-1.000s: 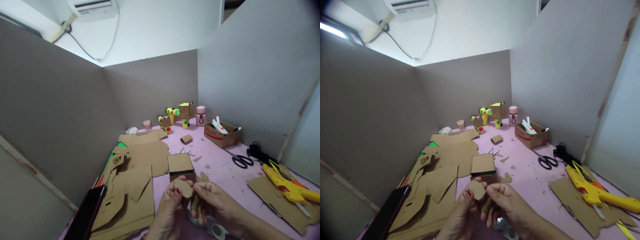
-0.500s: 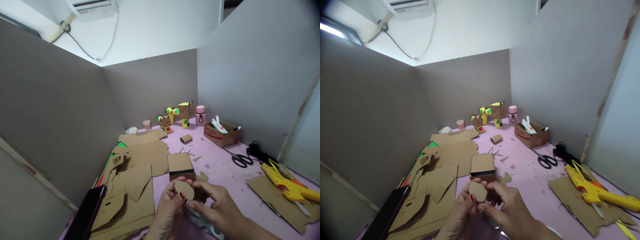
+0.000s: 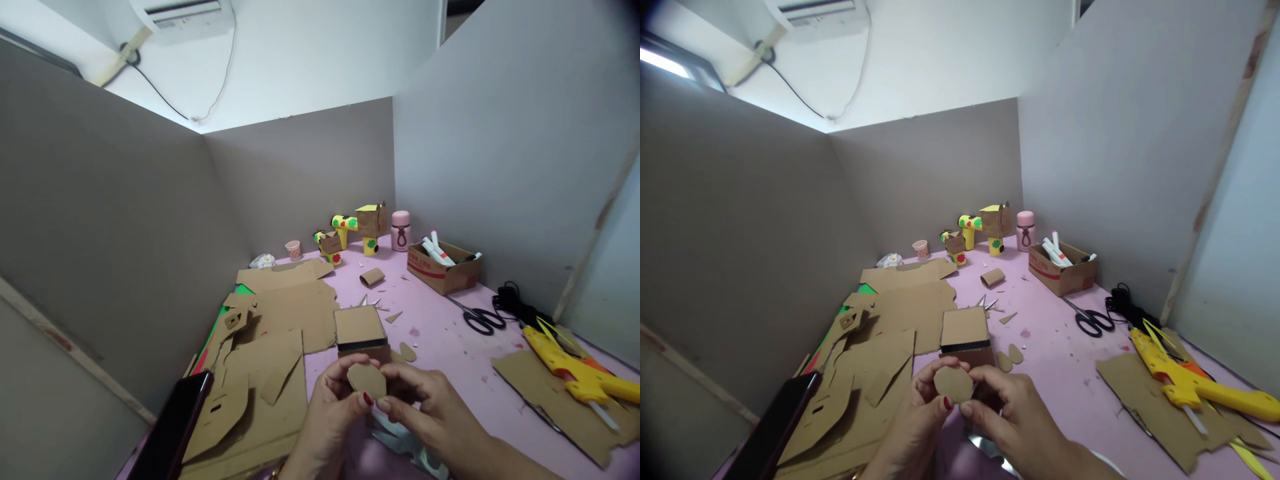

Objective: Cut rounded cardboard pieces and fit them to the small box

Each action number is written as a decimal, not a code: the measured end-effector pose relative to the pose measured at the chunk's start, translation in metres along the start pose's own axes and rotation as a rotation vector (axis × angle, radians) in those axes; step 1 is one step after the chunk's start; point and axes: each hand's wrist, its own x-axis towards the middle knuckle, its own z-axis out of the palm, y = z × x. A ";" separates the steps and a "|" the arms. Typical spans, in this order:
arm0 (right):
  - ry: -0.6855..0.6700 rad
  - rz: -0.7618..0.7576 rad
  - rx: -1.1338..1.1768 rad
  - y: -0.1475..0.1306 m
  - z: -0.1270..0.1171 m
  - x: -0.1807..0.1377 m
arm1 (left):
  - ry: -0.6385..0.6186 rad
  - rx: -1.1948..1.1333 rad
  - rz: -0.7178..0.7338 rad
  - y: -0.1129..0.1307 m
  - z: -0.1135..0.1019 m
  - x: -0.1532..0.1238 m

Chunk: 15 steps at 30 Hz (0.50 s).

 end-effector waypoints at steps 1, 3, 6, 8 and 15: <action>-0.005 0.029 0.056 0.001 0.001 0.000 | -0.011 0.015 0.011 0.001 -0.001 0.000; -0.023 0.092 0.166 0.001 0.002 0.002 | -0.029 0.028 0.029 0.001 -0.001 -0.001; -0.050 0.180 0.293 0.002 0.001 0.005 | -0.068 0.045 0.020 0.001 0.000 -0.002; -0.043 0.212 0.333 0.002 -0.001 0.007 | -0.097 0.071 0.006 0.001 0.002 -0.002; 0.089 0.104 0.252 0.002 -0.005 0.004 | 0.030 0.321 0.130 -0.003 0.001 -0.004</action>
